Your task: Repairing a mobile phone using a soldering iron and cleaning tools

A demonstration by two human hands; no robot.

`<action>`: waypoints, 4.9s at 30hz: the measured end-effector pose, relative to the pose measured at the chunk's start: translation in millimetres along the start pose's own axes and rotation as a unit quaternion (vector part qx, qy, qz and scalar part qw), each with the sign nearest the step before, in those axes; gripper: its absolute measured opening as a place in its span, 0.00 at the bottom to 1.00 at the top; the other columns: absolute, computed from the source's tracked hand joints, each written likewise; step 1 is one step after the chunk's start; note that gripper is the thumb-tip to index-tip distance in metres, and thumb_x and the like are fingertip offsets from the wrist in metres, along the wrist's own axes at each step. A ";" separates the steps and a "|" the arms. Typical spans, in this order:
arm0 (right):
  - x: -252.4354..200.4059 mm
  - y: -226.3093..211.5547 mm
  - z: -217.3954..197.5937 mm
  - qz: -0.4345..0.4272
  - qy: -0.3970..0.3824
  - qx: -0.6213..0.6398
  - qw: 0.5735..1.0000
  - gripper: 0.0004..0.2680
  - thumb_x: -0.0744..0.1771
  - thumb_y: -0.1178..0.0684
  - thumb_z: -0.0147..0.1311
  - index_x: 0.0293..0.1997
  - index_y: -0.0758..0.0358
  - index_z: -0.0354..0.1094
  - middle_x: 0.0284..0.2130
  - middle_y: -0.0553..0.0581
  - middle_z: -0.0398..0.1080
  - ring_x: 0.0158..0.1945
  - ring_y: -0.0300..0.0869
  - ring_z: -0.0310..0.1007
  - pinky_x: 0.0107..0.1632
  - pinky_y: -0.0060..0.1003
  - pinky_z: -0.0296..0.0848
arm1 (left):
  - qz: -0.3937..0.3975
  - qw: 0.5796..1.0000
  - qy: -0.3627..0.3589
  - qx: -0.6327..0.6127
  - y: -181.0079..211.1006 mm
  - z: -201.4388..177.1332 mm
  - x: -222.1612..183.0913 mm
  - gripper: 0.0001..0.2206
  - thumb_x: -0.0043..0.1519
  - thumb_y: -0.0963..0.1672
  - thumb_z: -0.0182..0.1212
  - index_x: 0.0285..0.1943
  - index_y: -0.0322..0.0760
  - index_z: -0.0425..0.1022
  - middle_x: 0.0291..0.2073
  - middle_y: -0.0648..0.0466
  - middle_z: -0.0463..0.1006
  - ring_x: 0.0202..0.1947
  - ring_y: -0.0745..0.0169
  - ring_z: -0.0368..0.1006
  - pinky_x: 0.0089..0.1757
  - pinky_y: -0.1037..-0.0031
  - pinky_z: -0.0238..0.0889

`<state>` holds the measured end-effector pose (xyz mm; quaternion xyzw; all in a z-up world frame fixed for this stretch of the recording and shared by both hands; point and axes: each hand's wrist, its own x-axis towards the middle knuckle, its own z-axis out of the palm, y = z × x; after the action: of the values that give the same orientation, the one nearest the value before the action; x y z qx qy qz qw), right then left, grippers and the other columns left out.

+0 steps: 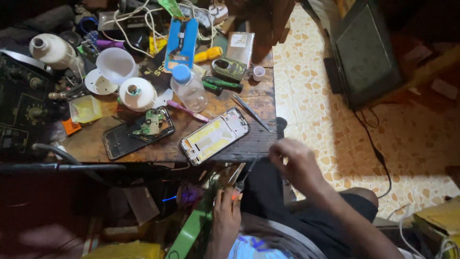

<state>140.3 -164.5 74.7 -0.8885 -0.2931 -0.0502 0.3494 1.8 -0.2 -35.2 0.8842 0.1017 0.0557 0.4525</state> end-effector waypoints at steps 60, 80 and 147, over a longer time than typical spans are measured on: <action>-29.2 -78.0 43.0 -0.030 0.338 0.624 0.704 0.11 0.65 0.45 0.36 0.37 0.62 0.58 0.25 0.61 0.62 0.27 0.43 0.61 0.32 0.34 0.62 | 0.143 0.912 -0.136 -0.360 140.9 -82.8 48.8 0.20 0.60 0.51 0.39 0.52 0.33 0.57 0.48 0.47 0.64 0.51 0.57 0.61 0.52 0.71 0.54; -80.7 16.1 35.1 0.152 0.322 0.553 0.753 0.11 0.61 0.49 0.51 0.41 0.58 0.53 0.30 0.60 0.63 0.25 0.41 0.66 0.25 0.26 0.64 | 0.022 0.973 0.222 -0.063 44.0 -141.3 81.8 0.04 0.57 0.42 0.49 0.35 0.37 0.68 0.29 0.56 0.71 0.30 0.67 0.67 0.34 0.80 0.61; 0.9 7.7 56.3 0.197 0.205 0.425 0.859 0.09 0.60 0.52 0.49 0.36 0.63 0.53 0.20 0.58 0.63 0.20 0.40 0.69 0.26 0.23 0.69 | 0.096 0.988 0.071 0.097 59.8 -102.7 171.7 0.05 0.51 0.43 0.55 0.35 0.45 0.71 0.30 0.60 0.71 0.33 0.61 0.65 0.39 0.70 0.49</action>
<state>138.7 -132.0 28.1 -0.6627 -0.0263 -0.0317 0.7478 157.0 86.3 74.4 0.9232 0.0536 0.1515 0.3491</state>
